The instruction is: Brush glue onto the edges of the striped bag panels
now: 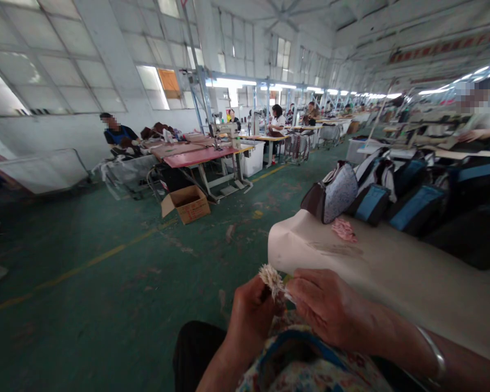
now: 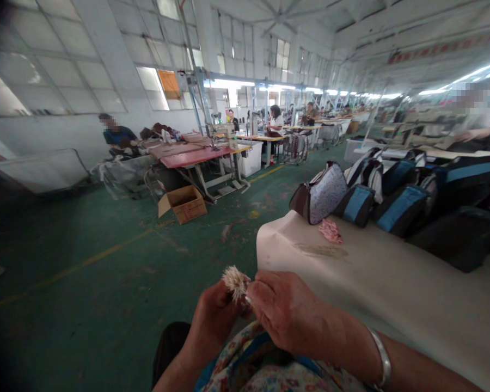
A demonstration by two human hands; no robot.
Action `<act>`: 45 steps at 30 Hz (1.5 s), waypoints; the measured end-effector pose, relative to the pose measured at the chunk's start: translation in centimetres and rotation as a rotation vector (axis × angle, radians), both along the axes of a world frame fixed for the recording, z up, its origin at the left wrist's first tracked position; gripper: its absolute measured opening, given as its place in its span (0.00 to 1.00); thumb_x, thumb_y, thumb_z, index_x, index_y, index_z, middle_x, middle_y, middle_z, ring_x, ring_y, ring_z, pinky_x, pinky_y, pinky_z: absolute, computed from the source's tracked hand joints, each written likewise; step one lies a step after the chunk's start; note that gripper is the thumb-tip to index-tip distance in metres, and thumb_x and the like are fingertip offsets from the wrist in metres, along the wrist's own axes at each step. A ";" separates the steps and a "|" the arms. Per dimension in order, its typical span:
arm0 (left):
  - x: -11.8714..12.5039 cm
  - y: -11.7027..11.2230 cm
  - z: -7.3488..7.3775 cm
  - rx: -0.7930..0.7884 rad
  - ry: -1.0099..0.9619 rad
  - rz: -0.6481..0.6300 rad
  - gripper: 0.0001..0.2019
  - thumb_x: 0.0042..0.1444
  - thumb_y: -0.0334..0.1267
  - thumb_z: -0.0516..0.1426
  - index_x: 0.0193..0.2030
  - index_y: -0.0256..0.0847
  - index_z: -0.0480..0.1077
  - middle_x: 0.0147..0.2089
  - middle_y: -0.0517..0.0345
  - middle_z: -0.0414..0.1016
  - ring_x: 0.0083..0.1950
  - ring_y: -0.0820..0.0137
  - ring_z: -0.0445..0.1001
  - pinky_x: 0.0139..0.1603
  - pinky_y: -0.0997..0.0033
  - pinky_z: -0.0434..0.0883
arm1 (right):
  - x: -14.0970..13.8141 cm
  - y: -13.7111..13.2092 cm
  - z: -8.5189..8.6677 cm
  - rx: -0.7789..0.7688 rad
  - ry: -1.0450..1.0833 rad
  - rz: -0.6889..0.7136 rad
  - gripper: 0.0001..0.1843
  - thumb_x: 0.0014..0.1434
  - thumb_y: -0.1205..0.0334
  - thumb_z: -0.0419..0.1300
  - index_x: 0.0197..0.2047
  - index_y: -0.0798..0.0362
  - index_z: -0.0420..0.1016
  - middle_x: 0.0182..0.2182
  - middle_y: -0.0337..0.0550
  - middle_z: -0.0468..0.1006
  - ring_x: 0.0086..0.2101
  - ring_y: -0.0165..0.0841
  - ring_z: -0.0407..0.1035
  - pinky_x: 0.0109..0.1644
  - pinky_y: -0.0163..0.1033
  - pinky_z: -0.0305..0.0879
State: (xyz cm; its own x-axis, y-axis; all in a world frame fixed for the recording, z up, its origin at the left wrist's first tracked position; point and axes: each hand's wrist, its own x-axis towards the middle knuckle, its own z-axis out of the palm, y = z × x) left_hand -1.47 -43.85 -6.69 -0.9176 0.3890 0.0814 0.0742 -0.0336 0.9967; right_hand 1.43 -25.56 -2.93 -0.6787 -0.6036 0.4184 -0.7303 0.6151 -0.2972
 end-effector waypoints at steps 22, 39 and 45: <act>0.0 -1.0 0.2 0.407 -0.505 -0.296 0.23 0.52 0.50 0.54 0.33 0.27 0.77 0.27 0.41 0.79 0.26 0.66 0.77 0.29 0.72 0.73 | -1.1 -0.7 -0.5 0.017 0.122 0.028 0.10 0.65 0.73 0.47 0.33 0.53 0.61 0.27 0.39 0.62 0.27 0.33 0.55 0.30 0.40 0.47; -1.4 -1.3 -1.0 0.345 -0.473 -0.114 0.22 0.54 0.45 0.51 0.43 0.27 0.75 0.35 0.42 0.80 0.27 0.67 0.77 0.27 0.70 0.73 | -1.9 0.3 -3.4 -0.311 0.059 -0.240 0.07 0.68 0.68 0.47 0.41 0.54 0.65 0.27 0.38 0.67 0.27 0.32 0.63 0.31 0.37 0.57; -1.9 -1.2 -0.8 0.406 -0.373 -0.053 0.21 0.57 0.44 0.51 0.48 0.30 0.74 0.38 0.45 0.79 0.31 0.68 0.75 0.34 0.69 0.73 | -4.1 -0.4 -7.2 -0.621 -0.212 -0.299 0.14 0.69 0.62 0.48 0.53 0.53 0.68 0.28 0.37 0.69 0.23 0.30 0.65 0.28 0.34 0.62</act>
